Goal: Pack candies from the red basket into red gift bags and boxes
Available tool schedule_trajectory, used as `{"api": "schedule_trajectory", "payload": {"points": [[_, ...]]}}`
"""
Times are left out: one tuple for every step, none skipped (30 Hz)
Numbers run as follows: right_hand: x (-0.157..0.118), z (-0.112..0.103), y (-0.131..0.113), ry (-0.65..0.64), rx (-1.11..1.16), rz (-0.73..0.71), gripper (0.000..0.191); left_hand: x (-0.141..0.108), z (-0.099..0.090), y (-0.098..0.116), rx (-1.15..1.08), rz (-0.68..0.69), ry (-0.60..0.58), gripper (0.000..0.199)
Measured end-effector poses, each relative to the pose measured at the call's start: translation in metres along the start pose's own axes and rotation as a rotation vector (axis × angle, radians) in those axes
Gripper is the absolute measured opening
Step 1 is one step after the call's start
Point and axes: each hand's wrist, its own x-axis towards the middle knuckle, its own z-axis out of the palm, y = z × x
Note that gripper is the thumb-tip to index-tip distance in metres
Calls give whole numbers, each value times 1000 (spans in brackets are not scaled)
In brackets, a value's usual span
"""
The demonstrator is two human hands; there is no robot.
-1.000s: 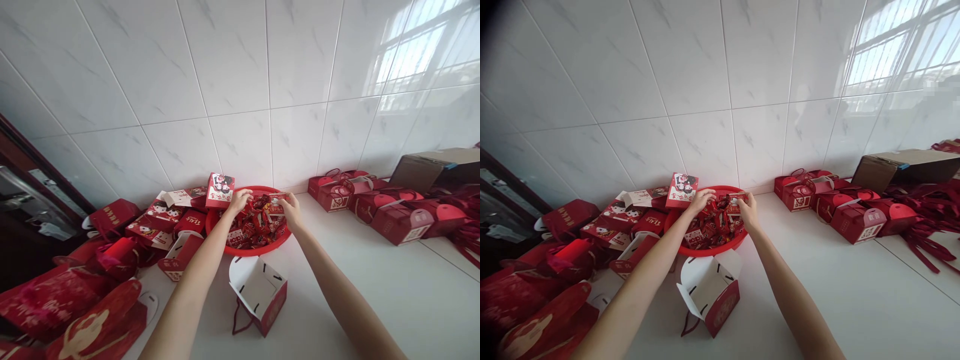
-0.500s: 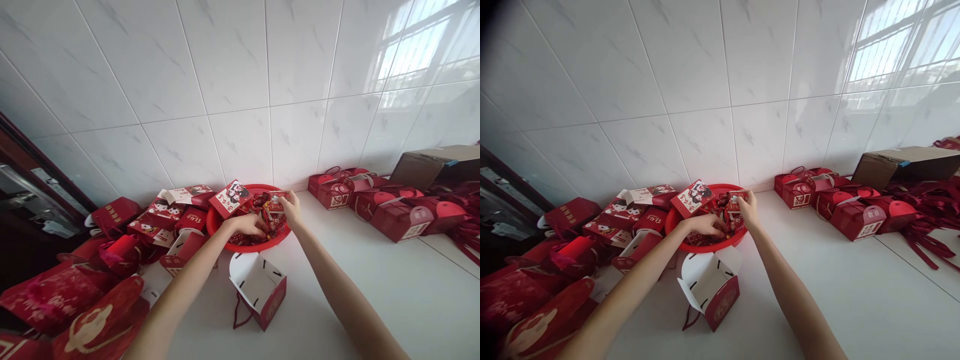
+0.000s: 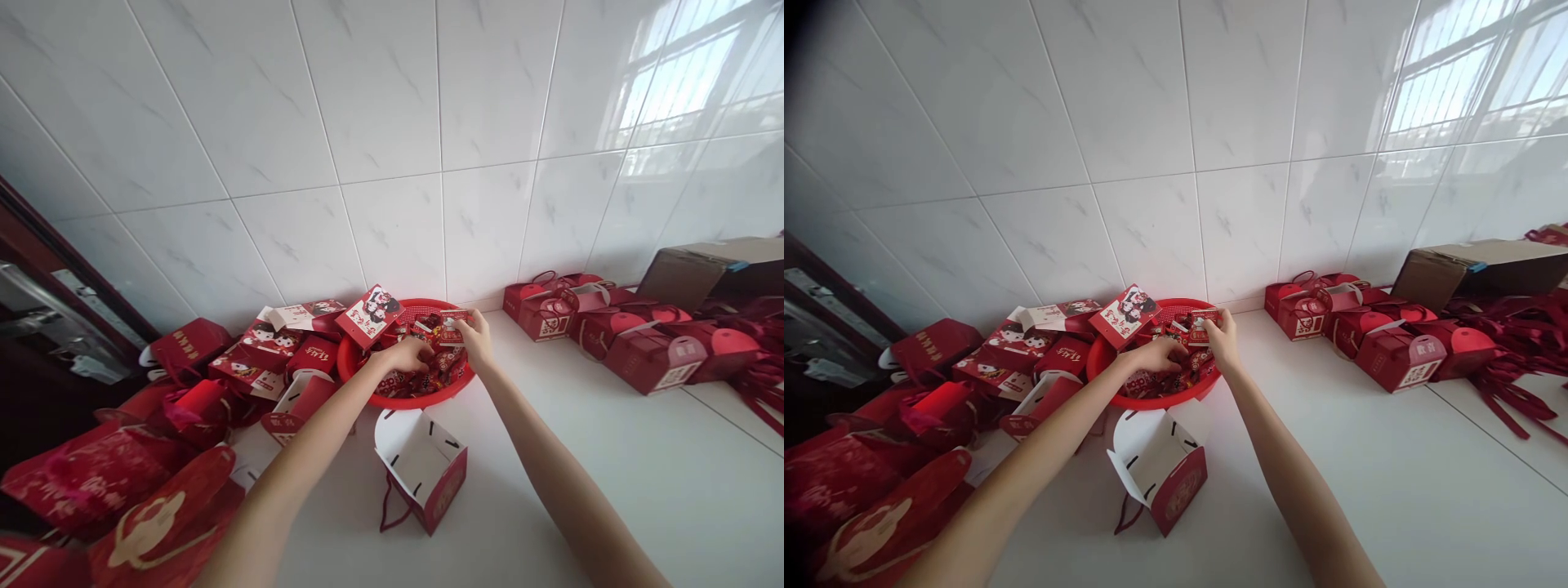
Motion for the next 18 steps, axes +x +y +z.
{"api": "schedule_trajectory", "payload": {"points": [[0,0,0,1,1,0,23,0,0,2,25,-1,-31,23],[0,0,0,4,2,-3,23,1,1,4,49,-6,-59,22],[0,0,0,7,2,-7,23,2,1,6,74,-15,-82,21],[0,0,0,7,2,-10,22,2,1,8,99,-28,-101,21],[0,0,0,7,2,-12,22,3,1,10,125,-43,-116,19],[0,0,-1,4,1,-15,21,4,1,11,149,-58,-127,17],[0,0,-1,0,-1,-17,21,4,2,14,170,-72,-136,16],[0,0,-1,-2,-5,-21,21,5,3,16,187,-85,-142,18],[0,0,-1,-1,-11,-23,20,5,4,19,201,-97,-146,23],[0,0,-1,1,-15,-23,20,4,5,22,214,-108,-148,28],[0,0,-1,4,-18,-20,20,4,7,25,225,-118,-148,31],[0,1,-1,6,-18,-15,21,4,8,28,236,-128,-148,33],[0,1,-1,7,-17,-12,21,5,10,30,246,-136,-147,33],[0,1,-1,9,-14,-12,21,5,12,32,254,-142,-147,31],[0,1,-1,7,-12,-14,20,5,13,34,259,-148,-151,29],[0,1,0,6,-12,-18,20,6,14,34,261,-154,-156,26],[0,1,0,5,-13,-22,20,7,14,35,261,-160,-162,25],[0,1,1,4,-17,-24,20,7,15,35,257,-166,-167,25]]}}
